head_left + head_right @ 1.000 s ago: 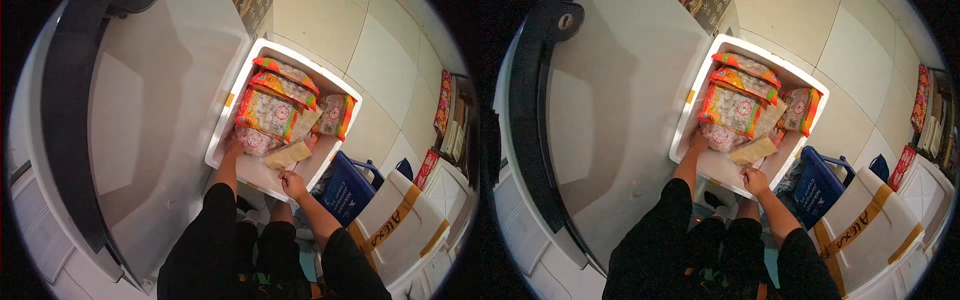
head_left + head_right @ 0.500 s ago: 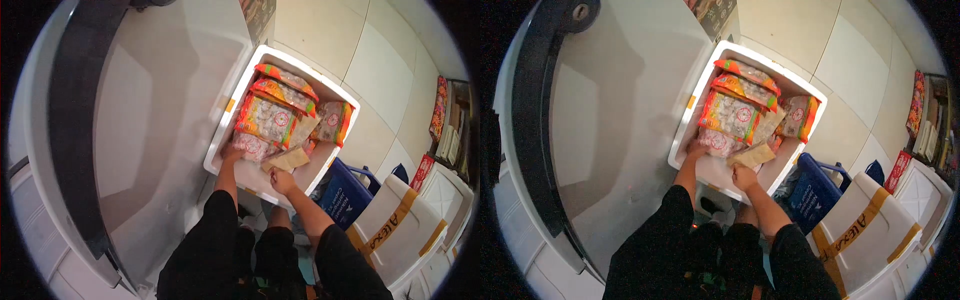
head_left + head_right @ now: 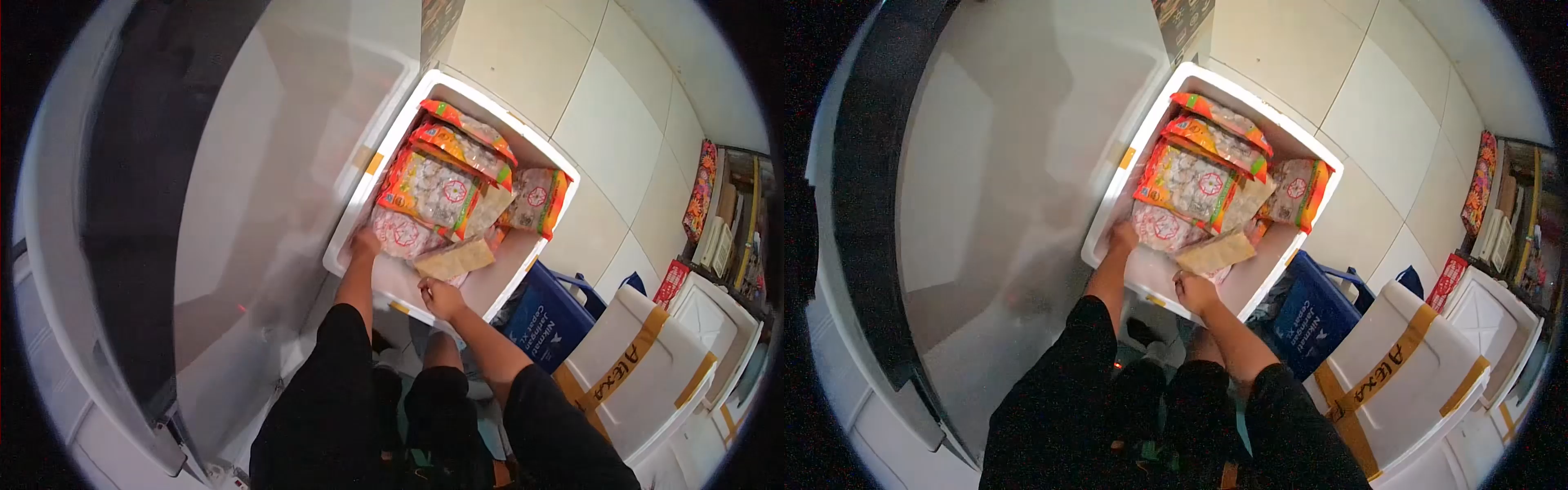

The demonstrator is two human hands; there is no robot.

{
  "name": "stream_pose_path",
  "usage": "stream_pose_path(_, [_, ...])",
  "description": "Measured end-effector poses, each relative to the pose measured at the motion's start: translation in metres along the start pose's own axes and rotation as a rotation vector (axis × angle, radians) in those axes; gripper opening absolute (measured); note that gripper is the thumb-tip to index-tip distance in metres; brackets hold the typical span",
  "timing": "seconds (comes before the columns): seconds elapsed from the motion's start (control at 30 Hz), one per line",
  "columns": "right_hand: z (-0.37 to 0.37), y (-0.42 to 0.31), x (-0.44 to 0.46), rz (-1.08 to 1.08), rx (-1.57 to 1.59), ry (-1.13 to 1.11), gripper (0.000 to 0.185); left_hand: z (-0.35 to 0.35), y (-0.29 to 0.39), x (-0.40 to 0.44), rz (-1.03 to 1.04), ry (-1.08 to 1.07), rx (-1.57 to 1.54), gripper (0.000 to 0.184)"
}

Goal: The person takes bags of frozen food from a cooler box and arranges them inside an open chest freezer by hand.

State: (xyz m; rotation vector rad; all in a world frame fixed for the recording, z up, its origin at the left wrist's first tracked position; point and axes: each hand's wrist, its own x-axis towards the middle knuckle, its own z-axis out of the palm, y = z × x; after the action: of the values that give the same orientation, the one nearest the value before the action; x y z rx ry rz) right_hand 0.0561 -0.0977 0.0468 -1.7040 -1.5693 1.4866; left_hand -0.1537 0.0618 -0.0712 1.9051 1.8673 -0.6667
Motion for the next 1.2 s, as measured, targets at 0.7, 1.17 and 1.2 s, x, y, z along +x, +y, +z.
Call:
stream_pose_path(0.7, [0.033, -0.012, 0.127, 0.547, 0.4, 0.195, 0.073, -0.033, 0.02, -0.091, 0.595, 0.049, -0.409, 0.015])
stream_pose_path(1.17, [0.016, 0.024, 0.091, 0.584, 0.375, 0.574, 0.038, -0.052, 0.072, -0.142, 0.674, -0.149, -0.472, 0.008])
stream_pose_path(1.2, [0.016, 0.023, 0.089, 0.587, 0.39, 0.642, 0.035, -0.049, 0.071, -0.141, 0.676, -0.139, -0.462, 0.007])
